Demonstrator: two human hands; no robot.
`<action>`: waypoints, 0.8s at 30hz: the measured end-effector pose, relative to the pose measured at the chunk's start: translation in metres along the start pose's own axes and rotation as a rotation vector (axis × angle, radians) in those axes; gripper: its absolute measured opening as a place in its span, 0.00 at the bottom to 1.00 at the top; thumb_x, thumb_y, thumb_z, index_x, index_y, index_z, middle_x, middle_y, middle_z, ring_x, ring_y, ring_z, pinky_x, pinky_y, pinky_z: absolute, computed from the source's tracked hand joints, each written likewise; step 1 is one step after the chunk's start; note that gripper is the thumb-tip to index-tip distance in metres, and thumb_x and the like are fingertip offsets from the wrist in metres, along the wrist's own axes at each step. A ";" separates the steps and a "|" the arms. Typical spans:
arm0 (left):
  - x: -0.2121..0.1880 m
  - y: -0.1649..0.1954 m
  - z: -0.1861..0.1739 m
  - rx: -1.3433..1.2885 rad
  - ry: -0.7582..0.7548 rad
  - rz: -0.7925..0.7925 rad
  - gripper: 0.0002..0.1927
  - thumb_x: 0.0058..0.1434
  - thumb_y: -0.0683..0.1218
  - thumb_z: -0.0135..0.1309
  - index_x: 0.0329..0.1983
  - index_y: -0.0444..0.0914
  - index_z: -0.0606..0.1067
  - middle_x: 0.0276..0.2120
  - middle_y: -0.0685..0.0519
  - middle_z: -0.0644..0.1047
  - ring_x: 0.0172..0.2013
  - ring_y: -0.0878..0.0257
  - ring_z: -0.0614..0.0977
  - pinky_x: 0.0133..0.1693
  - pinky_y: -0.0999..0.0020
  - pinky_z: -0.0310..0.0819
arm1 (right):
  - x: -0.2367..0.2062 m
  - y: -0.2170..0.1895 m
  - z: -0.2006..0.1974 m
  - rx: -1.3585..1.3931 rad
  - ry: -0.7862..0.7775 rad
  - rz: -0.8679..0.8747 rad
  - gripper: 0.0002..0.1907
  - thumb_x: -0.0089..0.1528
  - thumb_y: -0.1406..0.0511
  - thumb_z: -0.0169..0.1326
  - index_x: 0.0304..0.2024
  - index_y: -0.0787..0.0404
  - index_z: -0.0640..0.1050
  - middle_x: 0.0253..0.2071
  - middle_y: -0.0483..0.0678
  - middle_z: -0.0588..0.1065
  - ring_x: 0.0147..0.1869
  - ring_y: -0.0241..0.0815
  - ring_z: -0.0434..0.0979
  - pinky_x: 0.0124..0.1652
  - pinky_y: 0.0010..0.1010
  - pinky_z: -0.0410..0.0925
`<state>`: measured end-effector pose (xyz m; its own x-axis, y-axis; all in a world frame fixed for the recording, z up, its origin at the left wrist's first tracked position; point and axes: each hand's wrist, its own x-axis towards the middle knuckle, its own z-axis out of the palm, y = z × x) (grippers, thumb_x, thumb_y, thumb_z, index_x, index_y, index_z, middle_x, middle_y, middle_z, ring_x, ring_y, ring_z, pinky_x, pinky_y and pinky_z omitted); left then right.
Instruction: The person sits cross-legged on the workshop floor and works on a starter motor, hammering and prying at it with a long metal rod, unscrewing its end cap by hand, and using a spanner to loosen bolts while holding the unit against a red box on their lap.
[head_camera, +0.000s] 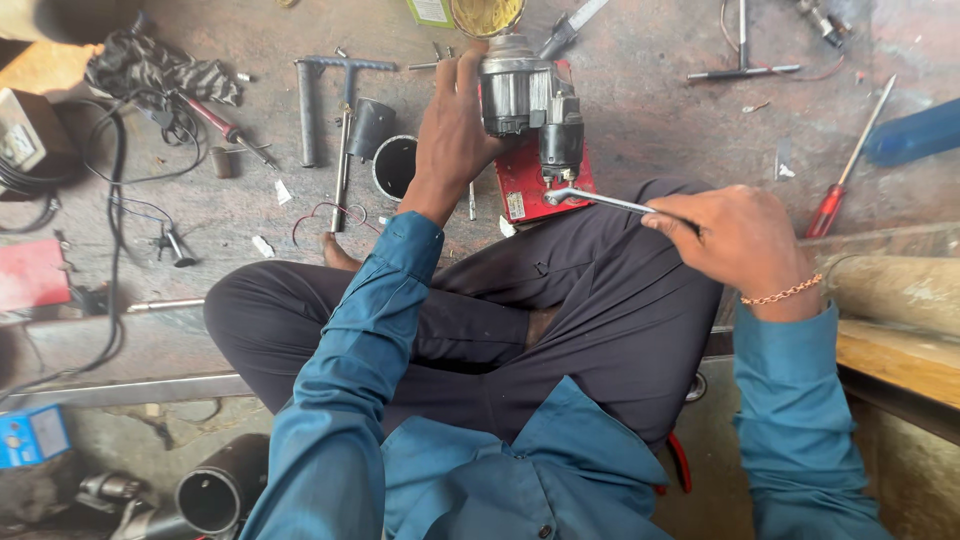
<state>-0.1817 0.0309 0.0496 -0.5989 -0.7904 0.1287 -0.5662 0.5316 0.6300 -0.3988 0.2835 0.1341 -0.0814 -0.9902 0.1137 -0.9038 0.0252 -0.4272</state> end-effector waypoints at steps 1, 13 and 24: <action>0.001 -0.001 0.000 0.014 0.054 0.075 0.54 0.38 0.44 0.77 0.67 0.38 0.60 0.57 0.41 0.68 0.53 0.39 0.77 0.51 0.52 0.76 | 0.002 -0.003 -0.001 -0.055 -0.033 0.030 0.10 0.65 0.55 0.59 0.44 0.49 0.85 0.32 0.52 0.79 0.35 0.58 0.78 0.33 0.45 0.70; -0.002 -0.016 0.009 0.046 0.164 0.198 0.50 0.35 0.40 0.76 0.61 0.35 0.61 0.54 0.42 0.68 0.51 0.39 0.78 0.50 0.53 0.77 | 0.013 -0.032 -0.005 -0.366 -0.166 0.151 0.13 0.64 0.50 0.57 0.46 0.41 0.86 0.27 0.50 0.78 0.31 0.57 0.79 0.29 0.47 0.69; -0.003 -0.020 0.010 0.051 0.193 0.208 0.50 0.36 0.42 0.76 0.61 0.35 0.60 0.52 0.43 0.68 0.47 0.40 0.80 0.45 0.53 0.79 | -0.019 -0.065 0.029 -0.441 -0.032 0.236 0.13 0.66 0.55 0.58 0.53 0.43 0.84 0.33 0.46 0.76 0.30 0.55 0.79 0.28 0.46 0.71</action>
<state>-0.1738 0.0259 0.0284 -0.5895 -0.7032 0.3976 -0.4727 0.6994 0.5360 -0.3260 0.2966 0.1334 -0.2984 -0.9540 0.0287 -0.9544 0.2980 -0.0174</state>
